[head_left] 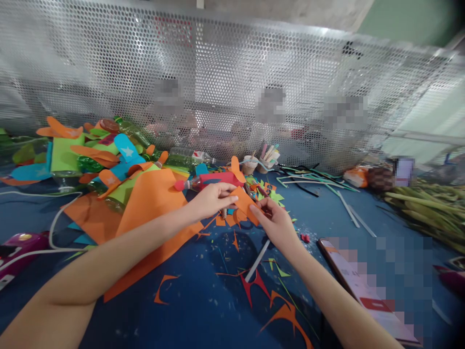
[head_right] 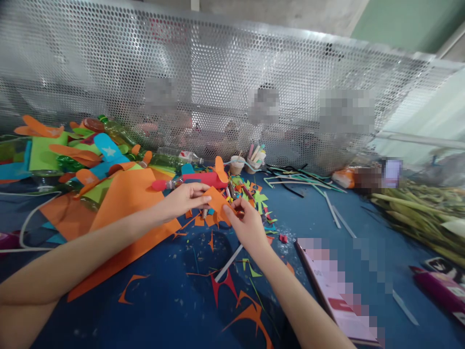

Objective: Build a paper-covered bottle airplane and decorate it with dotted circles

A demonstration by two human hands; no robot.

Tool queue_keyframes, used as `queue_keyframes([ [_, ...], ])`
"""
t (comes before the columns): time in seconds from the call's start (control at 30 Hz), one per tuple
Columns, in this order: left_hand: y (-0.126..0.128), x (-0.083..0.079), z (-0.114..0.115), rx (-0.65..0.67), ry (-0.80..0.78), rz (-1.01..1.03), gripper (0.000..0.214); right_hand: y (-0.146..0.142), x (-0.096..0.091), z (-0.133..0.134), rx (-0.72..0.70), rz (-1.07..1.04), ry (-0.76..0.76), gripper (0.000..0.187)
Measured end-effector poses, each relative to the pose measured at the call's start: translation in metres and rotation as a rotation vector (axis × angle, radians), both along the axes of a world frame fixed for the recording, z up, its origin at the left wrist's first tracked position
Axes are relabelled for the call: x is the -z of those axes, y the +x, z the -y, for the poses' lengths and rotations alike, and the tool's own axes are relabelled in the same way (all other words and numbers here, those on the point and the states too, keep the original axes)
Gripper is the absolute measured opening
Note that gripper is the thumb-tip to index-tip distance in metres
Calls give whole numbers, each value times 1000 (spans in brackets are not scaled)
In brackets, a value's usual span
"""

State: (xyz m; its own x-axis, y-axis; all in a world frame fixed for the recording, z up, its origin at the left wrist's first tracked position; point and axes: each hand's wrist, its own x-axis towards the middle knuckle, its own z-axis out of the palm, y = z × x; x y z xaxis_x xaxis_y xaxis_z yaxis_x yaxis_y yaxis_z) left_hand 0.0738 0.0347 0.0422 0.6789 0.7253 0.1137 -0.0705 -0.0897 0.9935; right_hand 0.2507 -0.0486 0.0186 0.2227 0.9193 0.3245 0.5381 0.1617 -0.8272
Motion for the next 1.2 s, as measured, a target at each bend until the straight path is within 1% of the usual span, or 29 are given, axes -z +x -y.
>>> queue_keyframes([
  [0.17, -2, -5, 3, 39, 21, 1, 14, -3, -4, 2, 4, -13, 18, 31],
  [0.3, -4, -8, 4, 80, 16, 16, 17, -4, -5, 0, 3, -140, 106, 34],
  [0.37, -4, -10, 4, 75, 10, 30, 18, -4, -6, -1, -23, -181, 87, 36],
  [0.47, -4, -12, 4, 48, 16, 67, 16, -3, -8, 0, -63, -206, 2, 35],
  [0.57, -5, -13, 4, 61, 33, 91, 17, -3, -10, 2, -61, -238, -30, 35],
  [0.7, -6, -14, 4, 55, 56, 111, 20, -3, -11, 3, -49, -291, -4, 34],
  [0.83, -6, -15, 6, 47, 48, 120, 22, -2, -9, 2, -34, -318, 24, 34],
  [1.07, -4, -15, 8, 11, 25, 126, 22, -4, -14, 5, 10, -299, 47, 34],
  [1.2, -5, -19, 10, 21, 47, 150, 18, -5, -17, 7, 11, -298, 51, 34],
])
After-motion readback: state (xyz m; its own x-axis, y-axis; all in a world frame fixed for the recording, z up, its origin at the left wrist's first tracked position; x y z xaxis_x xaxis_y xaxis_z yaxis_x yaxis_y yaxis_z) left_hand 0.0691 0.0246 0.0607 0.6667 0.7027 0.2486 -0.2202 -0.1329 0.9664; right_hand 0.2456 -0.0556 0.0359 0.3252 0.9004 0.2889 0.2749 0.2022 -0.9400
